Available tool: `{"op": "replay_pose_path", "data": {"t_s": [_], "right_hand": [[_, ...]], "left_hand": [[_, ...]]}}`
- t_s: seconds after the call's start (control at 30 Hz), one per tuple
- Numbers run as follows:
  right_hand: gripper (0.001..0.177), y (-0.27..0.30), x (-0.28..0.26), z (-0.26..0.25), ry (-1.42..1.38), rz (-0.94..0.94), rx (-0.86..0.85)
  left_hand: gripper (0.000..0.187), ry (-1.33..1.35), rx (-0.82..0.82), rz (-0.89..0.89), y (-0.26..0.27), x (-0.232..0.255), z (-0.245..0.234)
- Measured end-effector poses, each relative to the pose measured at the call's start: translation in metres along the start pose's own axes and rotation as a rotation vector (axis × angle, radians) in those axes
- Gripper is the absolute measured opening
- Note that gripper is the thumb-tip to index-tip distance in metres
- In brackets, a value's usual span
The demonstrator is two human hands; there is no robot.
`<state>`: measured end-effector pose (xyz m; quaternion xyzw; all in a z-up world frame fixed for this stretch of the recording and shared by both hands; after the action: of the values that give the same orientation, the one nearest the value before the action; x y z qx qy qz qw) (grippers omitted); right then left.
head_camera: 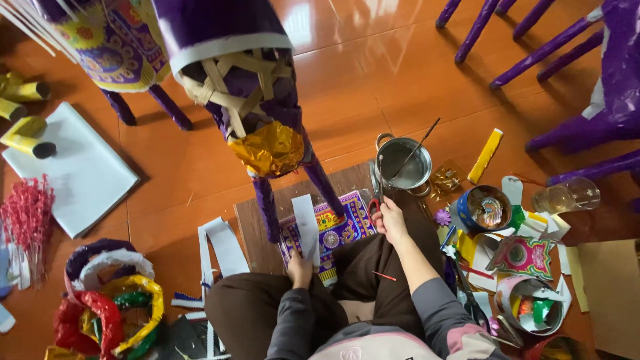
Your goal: Decorating a purple paper horse figure with colorful paper strips and gold foil
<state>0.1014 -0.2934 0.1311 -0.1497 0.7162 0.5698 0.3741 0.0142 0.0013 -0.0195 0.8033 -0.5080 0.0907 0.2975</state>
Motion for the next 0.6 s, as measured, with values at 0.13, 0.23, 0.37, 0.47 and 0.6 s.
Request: {"op": "replay_pose_path", "data": {"t_s": [0.13,0.23,0.37,0.47,0.6], "right_hand": [[0.027,-0.027,0.014,0.001,-0.191,0.134,-0.124],[0.024,-0.038,0.018,-0.002,-0.262,0.129,-0.138],[0.010,0.017,-0.016,-0.012,-0.360,0.016,-0.195],[0.016,0.078,-0.030,-0.039,-0.273,-0.154,-0.325],[0.021,0.104,0.002,-0.058,-0.067,-0.091,-0.421]], "left_hand": [[0.071,0.343,-0.097,0.069,0.004,0.007,0.000],[0.056,0.868,-0.082,-0.020,0.019,0.016,-0.002],[0.042,1.262,-0.100,-0.111,0.009,0.000,0.016],[0.044,1.394,-0.141,-0.107,0.023,0.018,-0.011],[0.046,1.379,-0.122,-0.197,0.004,0.004,0.036]]}}
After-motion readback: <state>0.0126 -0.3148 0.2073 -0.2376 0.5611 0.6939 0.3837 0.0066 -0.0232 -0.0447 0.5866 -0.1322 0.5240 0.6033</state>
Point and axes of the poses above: each hand's wrist, its own y-axis away from the middle knuckle, its own z-axis out of the palm, x = y × z, the point moved 2 cm from there along -y, towards the middle knuckle, and after that the axes turned 12 degrees about z, right-handed, at the moved point
